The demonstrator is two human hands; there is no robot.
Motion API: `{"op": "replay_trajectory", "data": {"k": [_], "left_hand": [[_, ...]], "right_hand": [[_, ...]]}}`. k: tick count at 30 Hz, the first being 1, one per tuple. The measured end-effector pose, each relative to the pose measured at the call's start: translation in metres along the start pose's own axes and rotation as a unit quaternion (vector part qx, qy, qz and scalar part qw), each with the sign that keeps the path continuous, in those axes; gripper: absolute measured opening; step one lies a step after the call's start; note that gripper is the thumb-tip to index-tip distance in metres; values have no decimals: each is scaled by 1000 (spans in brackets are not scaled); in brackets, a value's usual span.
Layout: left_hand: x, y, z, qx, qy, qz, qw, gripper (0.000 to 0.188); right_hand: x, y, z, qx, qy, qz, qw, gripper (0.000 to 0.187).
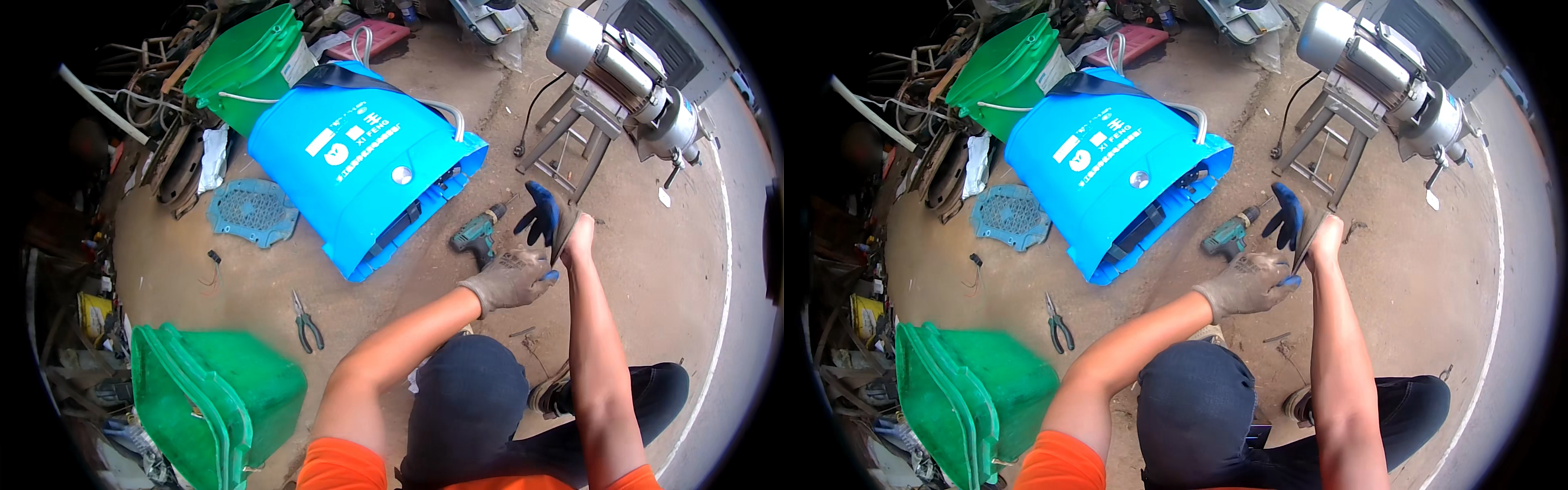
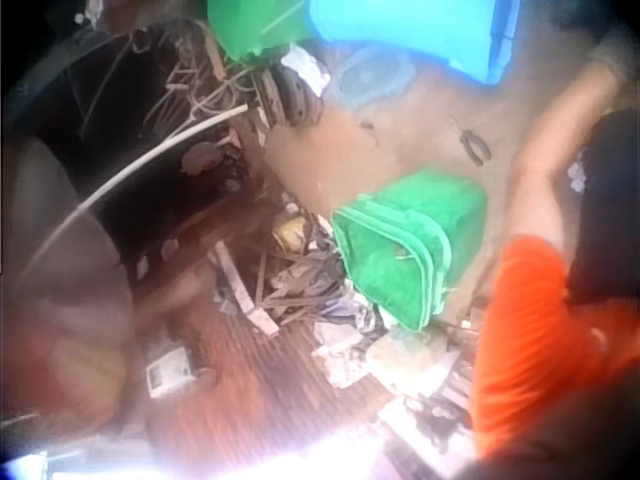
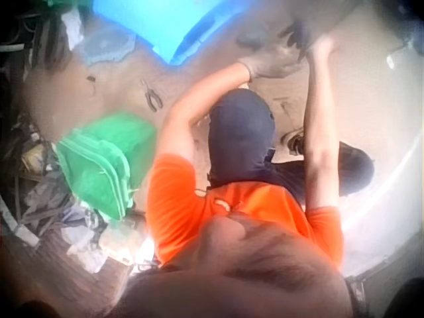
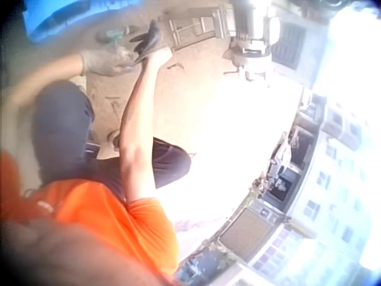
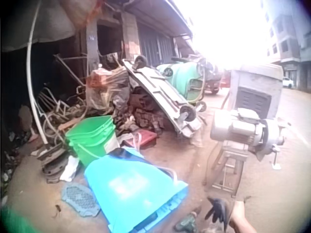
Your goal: The person sits on the floor and uses a cordless drill to attach a metal bracket to a blue plastic container. They then put on gloves and attach a blue plastic grid to the container using the drill.
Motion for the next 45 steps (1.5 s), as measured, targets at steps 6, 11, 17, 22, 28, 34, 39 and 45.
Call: {"op": "replay_trajectory", "data": {"k": [6, 11, 17, 22, 28, 34, 39, 45], "left_hand": [[-12, 2, 3, 44, 57, 95, 993, 36], [-38, 3, 12, 96, 45, 0, 994, 32], [-48, 7, 76, 26, -142, 18, 989, 38], [31, 135, 256, -582, 119, 178, 784, 30], [267, 425, 337, -594, -98, 639, 479, 53], [294, 422, 331, -548, -70, 662, 507, 27], [253, 394, 319, -733, 385, 380, 412, 8], [182, 375, 325, -792, 364, 215, 441, 16]], "right_hand": [[8, -16, -21, 110, -432, 123, 887, 59], [1, -26, -6, -105, -243, 40, 963, 56], [25, -50, 10, -115, -248, 43, 961, 50], [46, 5, 52, -32, -182, 88, 979, 44], [-27, 17, 49, -56, -284, -30, 957, 41], [-63, 36, 37, -78, -287, -125, 947, 37], [-62, 46, 43, -105, -265, -128, 950, 37], [-59, 47, 13, -22, -282, -126, 951, 37]]}}
Point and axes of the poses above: each hand's wrist, its own y-axis away from the middle knuckle, its own z-axis out of the back of the hand, x = y × z, the point moved 1 cm from there along -y, towards the middle knuckle, and after that the axes turned 9 degrees about y, right-handed, at the moved point
